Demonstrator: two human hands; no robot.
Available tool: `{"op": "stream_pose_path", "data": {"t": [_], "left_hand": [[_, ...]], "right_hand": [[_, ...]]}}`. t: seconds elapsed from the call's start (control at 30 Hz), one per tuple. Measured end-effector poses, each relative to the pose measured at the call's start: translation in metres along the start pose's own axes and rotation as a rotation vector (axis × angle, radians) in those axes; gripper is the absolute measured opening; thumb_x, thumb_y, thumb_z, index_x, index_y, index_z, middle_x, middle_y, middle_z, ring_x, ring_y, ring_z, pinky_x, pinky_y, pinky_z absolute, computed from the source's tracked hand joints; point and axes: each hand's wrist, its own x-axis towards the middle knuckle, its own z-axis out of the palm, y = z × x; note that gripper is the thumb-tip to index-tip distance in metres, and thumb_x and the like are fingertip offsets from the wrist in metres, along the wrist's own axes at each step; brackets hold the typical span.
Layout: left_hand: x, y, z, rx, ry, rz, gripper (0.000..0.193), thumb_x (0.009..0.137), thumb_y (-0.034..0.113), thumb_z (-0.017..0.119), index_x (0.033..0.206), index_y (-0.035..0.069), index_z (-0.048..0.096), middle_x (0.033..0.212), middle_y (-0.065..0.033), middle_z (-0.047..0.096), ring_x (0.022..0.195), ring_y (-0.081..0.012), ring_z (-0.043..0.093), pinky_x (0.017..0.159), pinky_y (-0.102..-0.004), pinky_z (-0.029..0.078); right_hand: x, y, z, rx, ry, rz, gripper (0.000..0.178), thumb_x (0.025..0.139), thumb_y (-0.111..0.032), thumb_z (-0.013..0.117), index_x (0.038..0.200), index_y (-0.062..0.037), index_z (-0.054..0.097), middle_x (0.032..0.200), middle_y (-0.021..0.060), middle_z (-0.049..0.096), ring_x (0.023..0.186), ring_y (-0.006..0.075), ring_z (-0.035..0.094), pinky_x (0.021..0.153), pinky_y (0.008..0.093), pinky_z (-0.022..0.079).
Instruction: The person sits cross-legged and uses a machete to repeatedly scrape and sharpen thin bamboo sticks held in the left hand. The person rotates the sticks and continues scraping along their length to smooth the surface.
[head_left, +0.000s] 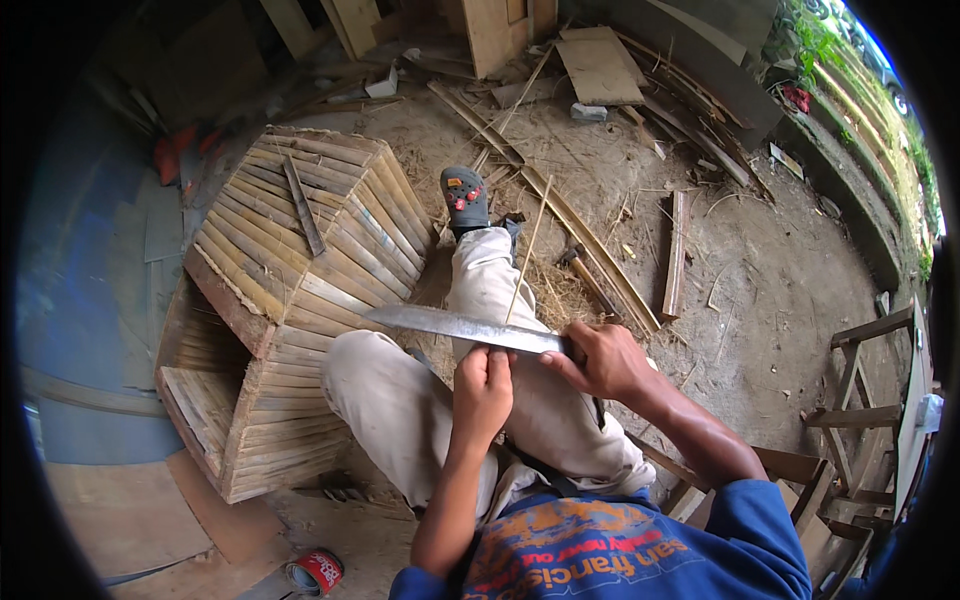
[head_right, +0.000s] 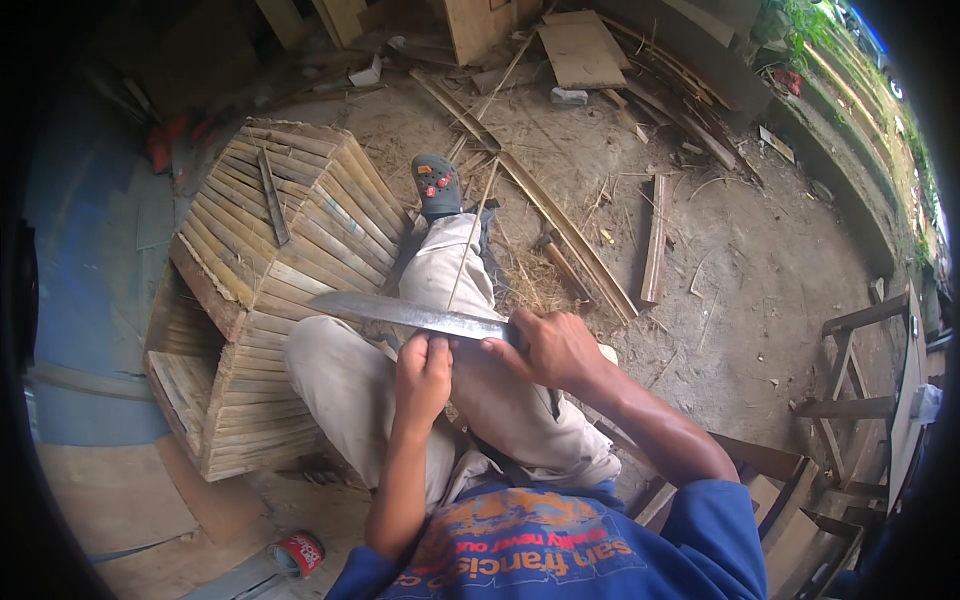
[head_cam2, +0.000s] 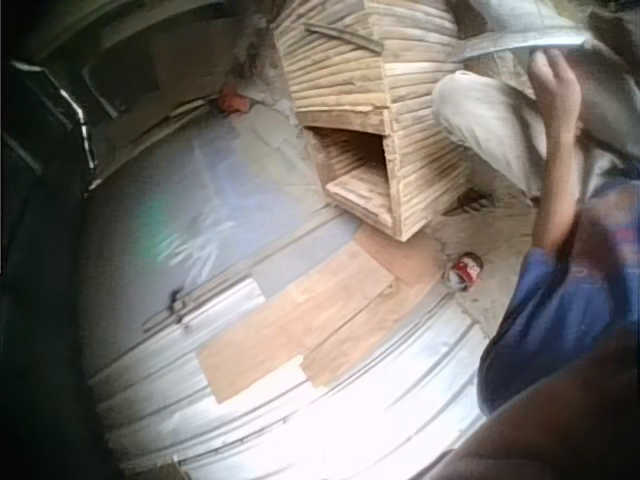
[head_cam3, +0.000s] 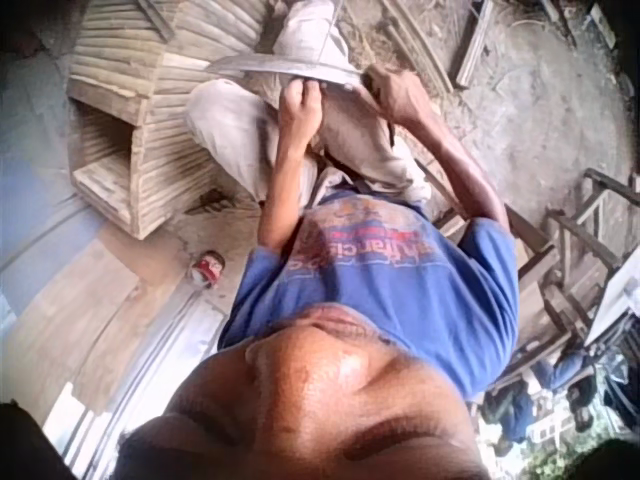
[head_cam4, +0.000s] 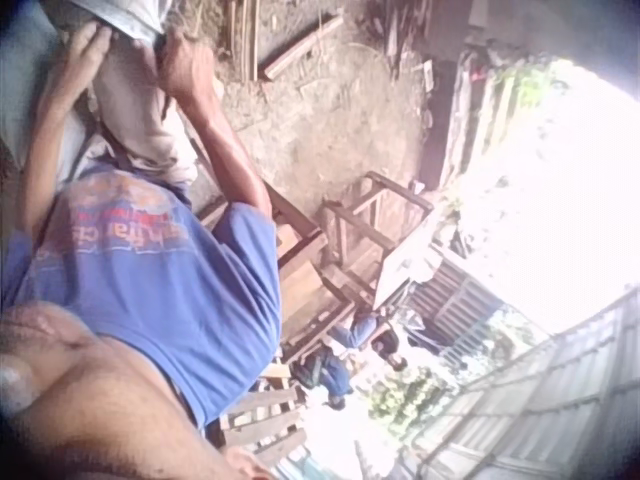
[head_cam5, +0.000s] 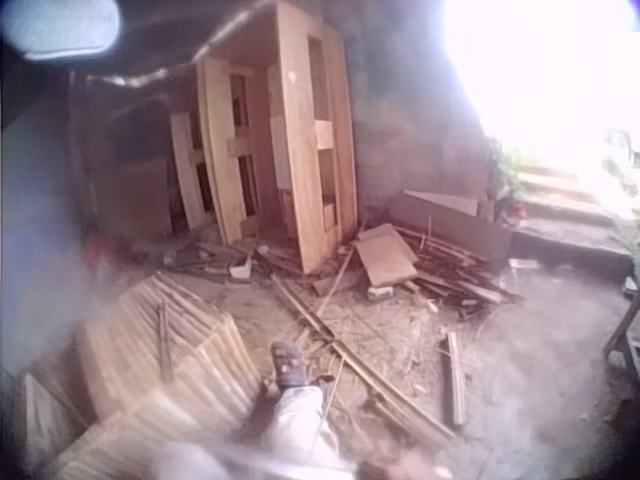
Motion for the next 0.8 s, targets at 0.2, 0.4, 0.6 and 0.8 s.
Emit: {"op": "stream_pose_path", "data": {"t": [0.2, 0.4, 0.6, 0.8], "left_hand": [[-0.057, -0.015, -0.023, 0.079, -0.012, 0.061, 0.024, 0.105, 0.013, 0.046, 0.086, 0.001, 0.054, 0.064, -0.0138, 0.053, 0.055, -0.0254, 0.058, 0.054, -0.0366, 0.043], [-0.118, -0.023, -0.066, -0.066, -0.018, -0.154, 0.028, 0.108, 0.017, 0.046, 0.085, 0.003, 0.053, 0.055, -0.0003, 0.038, 0.047, -0.0053, 0.035, 0.045, -0.0287, 0.028], [-0.101, -0.013, -0.08, -0.553, 0.101, -0.326, 0.03, 0.11, 0.022, 0.043, 0.091, 0.004, 0.055, 0.061, 0.0077, 0.035, 0.052, -0.0019, 0.029, 0.047, -0.0227, 0.024], [-0.04, 0.008, -0.055, -0.701, 0.123, -0.137, 0.021, 0.111, 0.022, 0.044, 0.107, 0.004, 0.054, 0.068, 0.0028, 0.047, 0.058, -0.0046, 0.039, 0.051, -0.0209, 0.03]], "right_hand": [[0.0, 0.011, 0.02, -0.008, 0.011, 0.098, 0.056, 0.092, -0.057, 0.066, 0.082, -0.0013, 0.063, 0.055, 0.0174, 0.058, 0.05, 0.0372, 0.061, 0.052, 0.0454, 0.048], [0.017, 0.019, 0.003, 0.102, 0.065, 0.248, 0.054, 0.096, -0.05, 0.065, 0.078, 0.0002, 0.064, 0.056, 0.0164, 0.06, 0.048, 0.0301, 0.06, 0.052, 0.0461, 0.047], [0.028, 0.009, -0.022, 0.524, 0.24, 0.289, 0.047, 0.103, -0.043, 0.058, 0.095, 0.003, 0.068, 0.065, 0.0061, 0.064, 0.057, 0.0114, 0.058, 0.053, 0.0317, 0.047], [0.034, -0.024, -0.03, 0.341, 0.283, 0.053, 0.055, 0.102, -0.048, 0.056, 0.095, 0.0056, 0.065, 0.056, 0.0053, 0.054, 0.049, 0.0124, 0.044, 0.046, 0.0365, 0.034]]}}
